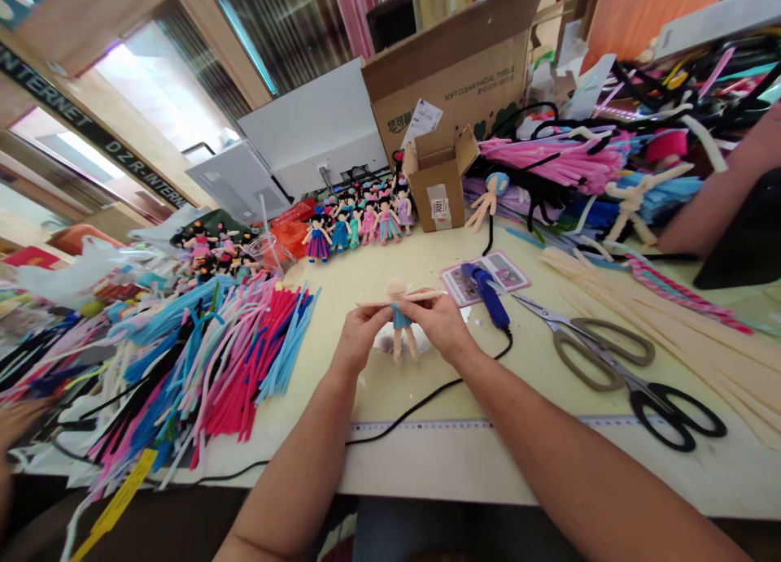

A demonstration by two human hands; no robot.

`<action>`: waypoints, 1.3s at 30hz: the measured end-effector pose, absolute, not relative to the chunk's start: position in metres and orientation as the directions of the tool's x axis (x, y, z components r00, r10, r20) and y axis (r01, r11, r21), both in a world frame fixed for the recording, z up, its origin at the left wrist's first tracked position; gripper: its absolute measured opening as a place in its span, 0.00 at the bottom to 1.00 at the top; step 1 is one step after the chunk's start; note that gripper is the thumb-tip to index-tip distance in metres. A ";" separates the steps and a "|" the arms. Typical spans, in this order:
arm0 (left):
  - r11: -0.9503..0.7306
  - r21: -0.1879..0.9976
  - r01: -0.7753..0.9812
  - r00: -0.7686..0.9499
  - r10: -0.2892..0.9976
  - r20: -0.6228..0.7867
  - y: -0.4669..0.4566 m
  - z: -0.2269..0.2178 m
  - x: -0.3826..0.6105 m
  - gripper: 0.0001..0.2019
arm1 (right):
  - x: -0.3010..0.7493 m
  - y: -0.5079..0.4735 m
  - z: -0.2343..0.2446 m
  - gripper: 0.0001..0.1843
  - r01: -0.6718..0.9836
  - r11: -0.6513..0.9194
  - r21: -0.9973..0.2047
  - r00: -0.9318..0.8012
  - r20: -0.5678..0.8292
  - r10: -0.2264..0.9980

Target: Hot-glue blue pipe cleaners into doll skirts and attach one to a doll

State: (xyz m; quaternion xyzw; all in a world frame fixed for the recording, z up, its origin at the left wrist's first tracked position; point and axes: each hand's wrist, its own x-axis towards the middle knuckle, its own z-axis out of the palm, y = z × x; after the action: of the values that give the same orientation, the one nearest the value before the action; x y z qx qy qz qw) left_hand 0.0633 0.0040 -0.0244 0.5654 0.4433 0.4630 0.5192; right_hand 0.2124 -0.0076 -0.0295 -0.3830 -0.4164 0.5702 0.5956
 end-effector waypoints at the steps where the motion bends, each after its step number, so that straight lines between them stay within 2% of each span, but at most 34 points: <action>1: -0.069 0.997 0.017 0.192 0.979 0.065 0.004 -0.024 0.063 0.11 | 0.213 -0.008 -0.029 0.17 -0.351 0.060 -0.934 0.000 0.064 0.998; 6: -0.087 0.996 -0.010 0.164 0.983 0.087 0.005 -0.025 0.063 0.10 | 0.212 -0.006 -0.033 0.17 -0.347 0.073 -0.935 -0.028 0.088 0.996; 11: -0.152 0.985 0.077 0.074 0.986 0.146 0.003 -0.026 0.063 0.07 | 0.212 -0.005 -0.038 0.19 -0.326 0.070 -0.943 -0.031 0.085 0.996; 17: -0.113 0.993 0.023 0.167 0.980 0.108 0.002 -0.021 0.061 0.09 | 0.213 -0.007 -0.035 0.18 -0.322 0.069 -0.944 -0.040 0.087 0.995; 29: -0.101 0.995 -0.015 0.196 0.975 0.102 0.001 -0.016 0.063 0.10 | 0.213 -0.007 -0.033 0.17 -0.338 0.045 -0.940 -0.083 0.078 0.994; 39: -0.041 0.999 -0.036 0.081 0.996 0.043 0.002 -0.019 0.065 0.09 | 0.215 -0.006 -0.031 0.19 -0.335 -0.013 -0.942 -0.024 -0.005 1.000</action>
State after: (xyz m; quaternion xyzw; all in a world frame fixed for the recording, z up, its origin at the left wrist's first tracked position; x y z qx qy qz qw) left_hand 0.0654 0.0018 -0.0190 0.5218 0.4600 0.4981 0.5178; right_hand 0.2147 -0.0061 -0.0314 -0.4044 -0.4112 0.5856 0.5696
